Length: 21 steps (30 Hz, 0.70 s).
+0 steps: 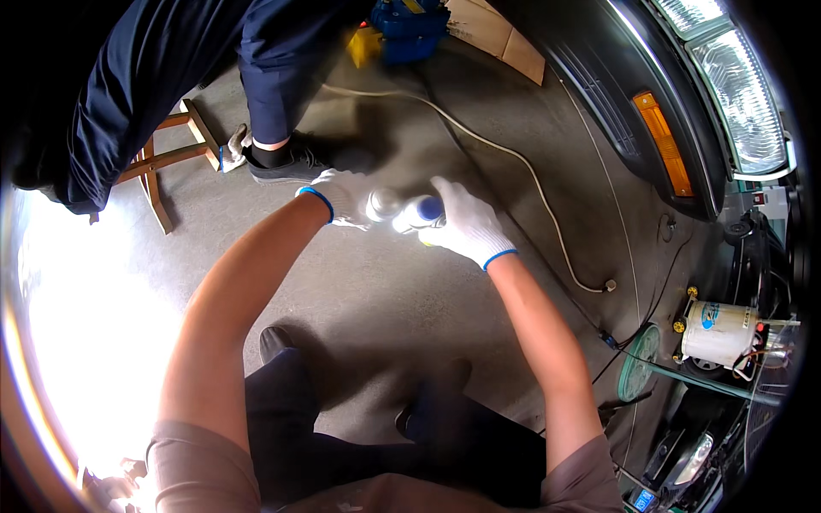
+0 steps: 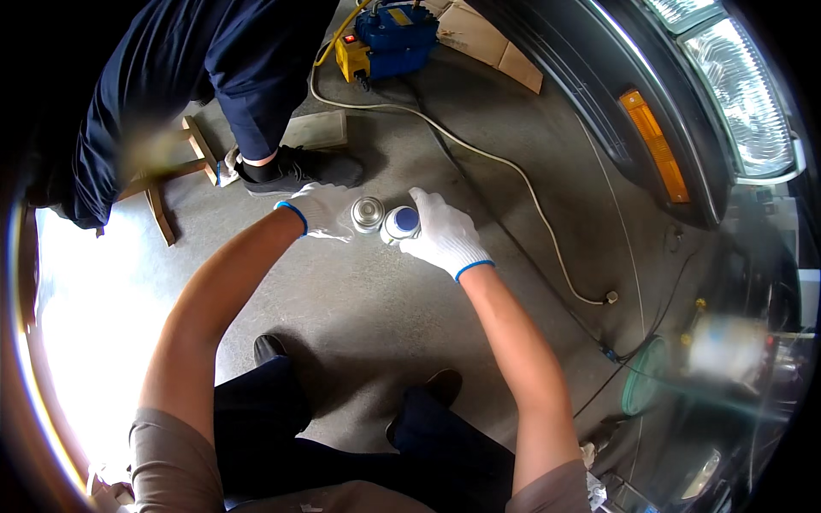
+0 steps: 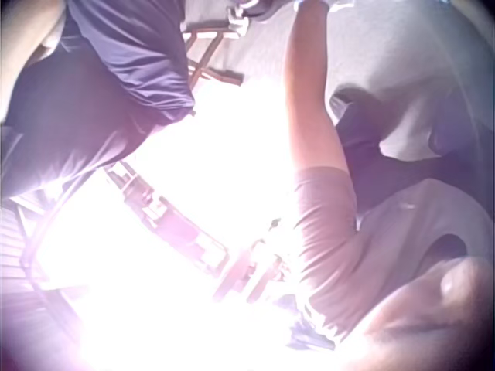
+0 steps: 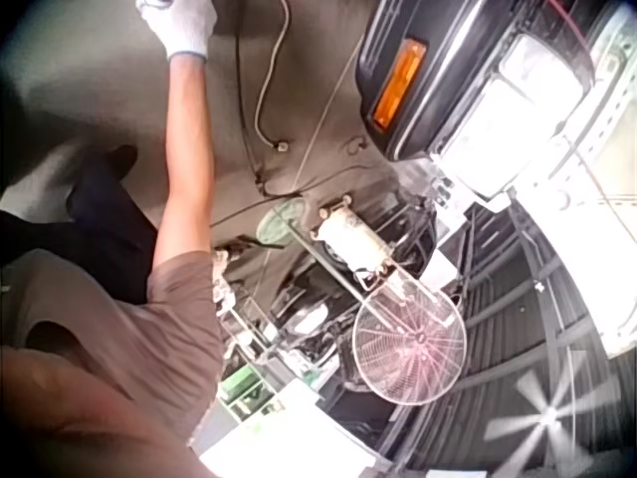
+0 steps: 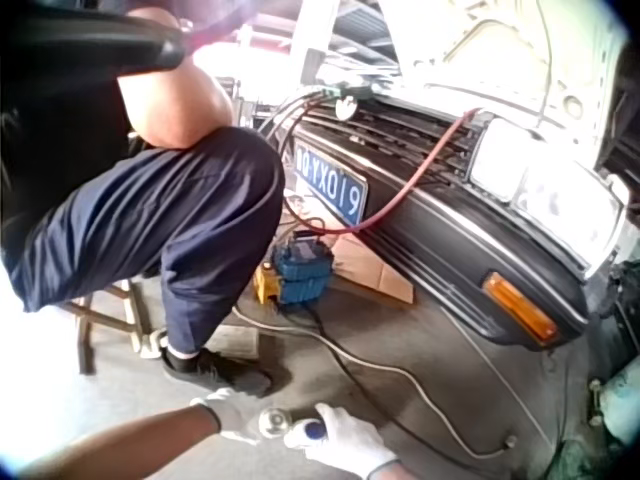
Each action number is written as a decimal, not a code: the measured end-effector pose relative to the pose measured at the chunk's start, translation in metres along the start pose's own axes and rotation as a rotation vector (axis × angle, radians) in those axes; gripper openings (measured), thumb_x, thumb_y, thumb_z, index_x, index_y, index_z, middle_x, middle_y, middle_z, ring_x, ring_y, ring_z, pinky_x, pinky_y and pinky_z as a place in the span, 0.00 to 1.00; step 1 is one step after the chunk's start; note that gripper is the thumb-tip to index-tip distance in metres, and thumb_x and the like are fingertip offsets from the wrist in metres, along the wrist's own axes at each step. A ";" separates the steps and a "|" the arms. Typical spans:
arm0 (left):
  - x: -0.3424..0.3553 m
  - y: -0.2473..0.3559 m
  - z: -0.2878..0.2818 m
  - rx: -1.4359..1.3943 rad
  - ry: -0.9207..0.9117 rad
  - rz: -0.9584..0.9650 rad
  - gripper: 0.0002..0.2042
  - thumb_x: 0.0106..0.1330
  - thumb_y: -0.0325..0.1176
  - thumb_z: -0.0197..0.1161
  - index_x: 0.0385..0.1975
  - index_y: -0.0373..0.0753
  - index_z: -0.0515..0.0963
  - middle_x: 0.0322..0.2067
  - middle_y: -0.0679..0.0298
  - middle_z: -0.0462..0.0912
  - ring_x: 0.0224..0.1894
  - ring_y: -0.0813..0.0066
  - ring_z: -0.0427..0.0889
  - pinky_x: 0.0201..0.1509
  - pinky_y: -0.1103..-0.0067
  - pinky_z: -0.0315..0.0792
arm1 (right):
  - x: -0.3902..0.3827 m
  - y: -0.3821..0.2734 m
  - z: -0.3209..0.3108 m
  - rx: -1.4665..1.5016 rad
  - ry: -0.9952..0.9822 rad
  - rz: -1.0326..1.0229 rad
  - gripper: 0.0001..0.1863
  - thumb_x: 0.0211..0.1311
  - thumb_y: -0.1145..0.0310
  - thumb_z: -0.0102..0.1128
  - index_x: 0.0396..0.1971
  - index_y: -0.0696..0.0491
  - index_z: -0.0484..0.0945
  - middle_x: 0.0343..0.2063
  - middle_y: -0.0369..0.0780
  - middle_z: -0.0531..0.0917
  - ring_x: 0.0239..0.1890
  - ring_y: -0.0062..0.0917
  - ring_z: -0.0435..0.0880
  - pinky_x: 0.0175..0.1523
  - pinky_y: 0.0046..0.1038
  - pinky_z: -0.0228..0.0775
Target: The person sets cans onto the ground, rests a gloved hand on the front bumper of the car, and waits while another person works on the vehicle's air conditioning system.
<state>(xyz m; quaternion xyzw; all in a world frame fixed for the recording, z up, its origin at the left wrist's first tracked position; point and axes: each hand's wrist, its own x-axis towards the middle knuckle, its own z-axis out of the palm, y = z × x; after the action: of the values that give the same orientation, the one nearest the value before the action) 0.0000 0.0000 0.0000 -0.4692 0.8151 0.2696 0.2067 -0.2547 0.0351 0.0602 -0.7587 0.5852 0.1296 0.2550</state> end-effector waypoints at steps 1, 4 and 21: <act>-0.001 0.000 -0.001 0.008 0.004 0.019 0.48 0.56 0.59 0.77 0.76 0.46 0.65 0.61 0.49 0.83 0.63 0.49 0.83 0.66 0.60 0.77 | 0.001 0.005 0.002 -0.007 0.020 -0.009 0.59 0.50 0.44 0.80 0.78 0.53 0.61 0.71 0.54 0.73 0.69 0.47 0.79 0.74 0.42 0.71; -0.001 -0.002 0.002 0.019 0.031 0.037 0.47 0.56 0.58 0.77 0.75 0.46 0.67 0.59 0.49 0.84 0.61 0.48 0.84 0.64 0.60 0.78 | 0.004 0.023 0.005 0.032 0.034 -0.043 0.59 0.48 0.43 0.81 0.77 0.56 0.63 0.69 0.55 0.74 0.68 0.48 0.79 0.73 0.43 0.71; 0.006 -0.042 0.061 0.030 -0.100 -0.056 0.40 0.57 0.60 0.73 0.65 0.38 0.78 0.59 0.46 0.85 0.61 0.44 0.83 0.65 0.60 0.76 | 0.013 0.176 0.120 0.139 -0.104 0.220 0.25 0.63 0.53 0.57 0.47 0.58 0.87 0.50 0.57 0.86 0.54 0.55 0.85 0.61 0.47 0.77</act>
<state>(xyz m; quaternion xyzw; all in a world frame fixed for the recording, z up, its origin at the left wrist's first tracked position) 0.0385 0.0173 -0.0611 -0.4747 0.7943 0.2744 0.2616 -0.4064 0.0565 -0.0882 -0.6629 0.6583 0.1549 0.3212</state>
